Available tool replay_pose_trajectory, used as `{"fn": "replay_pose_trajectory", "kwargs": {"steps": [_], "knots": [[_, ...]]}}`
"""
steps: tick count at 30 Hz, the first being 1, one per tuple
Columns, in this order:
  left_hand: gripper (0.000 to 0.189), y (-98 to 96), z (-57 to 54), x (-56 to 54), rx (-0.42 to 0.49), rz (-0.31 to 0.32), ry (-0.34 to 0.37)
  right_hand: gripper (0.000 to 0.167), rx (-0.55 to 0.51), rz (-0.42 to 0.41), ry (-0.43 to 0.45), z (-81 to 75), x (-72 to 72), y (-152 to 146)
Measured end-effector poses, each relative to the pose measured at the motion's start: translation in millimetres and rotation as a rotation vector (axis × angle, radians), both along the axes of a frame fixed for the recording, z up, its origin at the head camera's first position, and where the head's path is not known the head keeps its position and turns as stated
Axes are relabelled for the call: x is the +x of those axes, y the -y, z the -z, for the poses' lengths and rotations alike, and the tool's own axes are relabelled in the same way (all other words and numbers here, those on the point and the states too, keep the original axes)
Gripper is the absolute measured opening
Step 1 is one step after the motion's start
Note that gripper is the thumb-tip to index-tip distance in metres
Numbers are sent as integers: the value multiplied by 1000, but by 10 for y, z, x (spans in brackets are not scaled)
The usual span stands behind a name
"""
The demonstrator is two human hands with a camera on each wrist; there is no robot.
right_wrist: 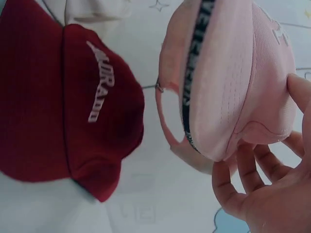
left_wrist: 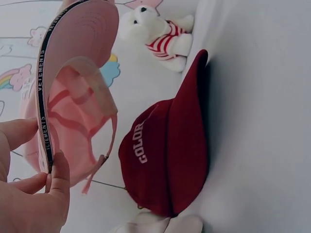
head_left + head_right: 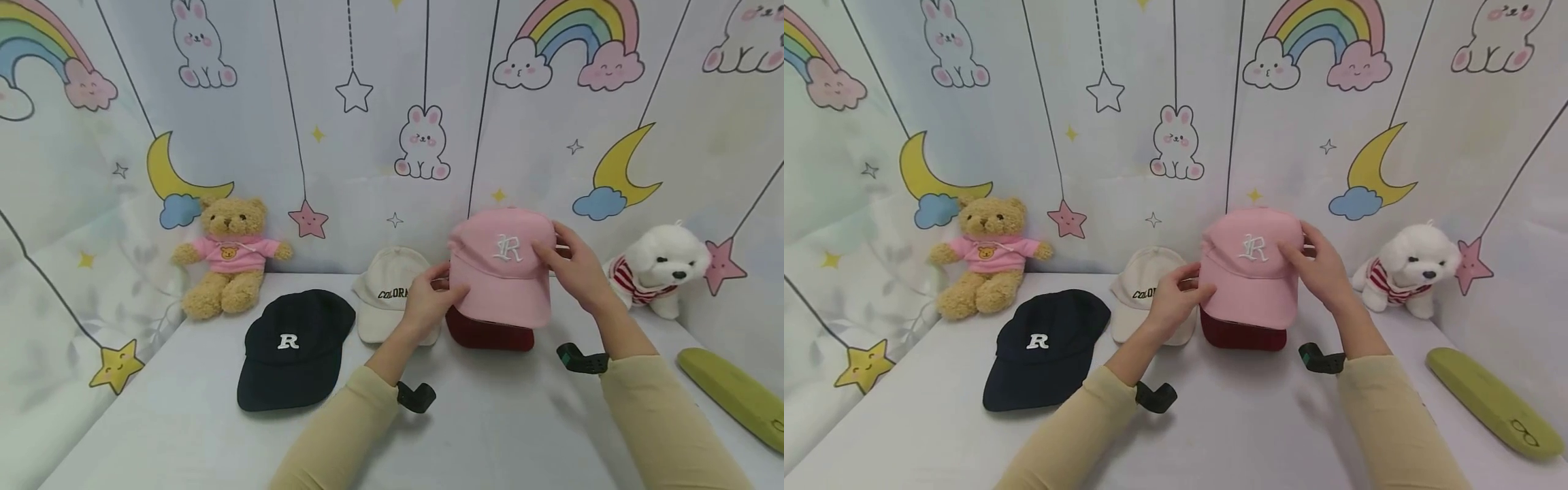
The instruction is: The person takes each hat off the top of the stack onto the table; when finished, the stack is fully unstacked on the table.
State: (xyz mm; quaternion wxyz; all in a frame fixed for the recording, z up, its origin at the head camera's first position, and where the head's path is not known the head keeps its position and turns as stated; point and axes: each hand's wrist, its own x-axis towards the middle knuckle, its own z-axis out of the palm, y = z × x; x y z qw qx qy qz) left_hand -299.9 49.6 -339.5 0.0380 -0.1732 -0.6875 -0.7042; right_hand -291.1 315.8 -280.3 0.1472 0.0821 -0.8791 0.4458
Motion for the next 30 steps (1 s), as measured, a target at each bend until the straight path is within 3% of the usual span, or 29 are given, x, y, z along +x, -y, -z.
{"fn": "replay_pose_trajectory", "kwargs": {"steps": [6, 14, 23, 30], "knots": [[55, -205, 12, 20, 39, 30, -5, 73, -10, 15, 29, 27, -10, -216], [56, -448, 94, -13, -25, 39, -54, 76, 0, 55, 48, 74, 6, -436], [51, -820, 195, 38, 0, 1, -14, 72, 14, 85, 52, 173, 0, -731], [50, -1154, 324, 95, 26, -54, -55, 74, 38, 139, 61, 190, 42, -880]]}}
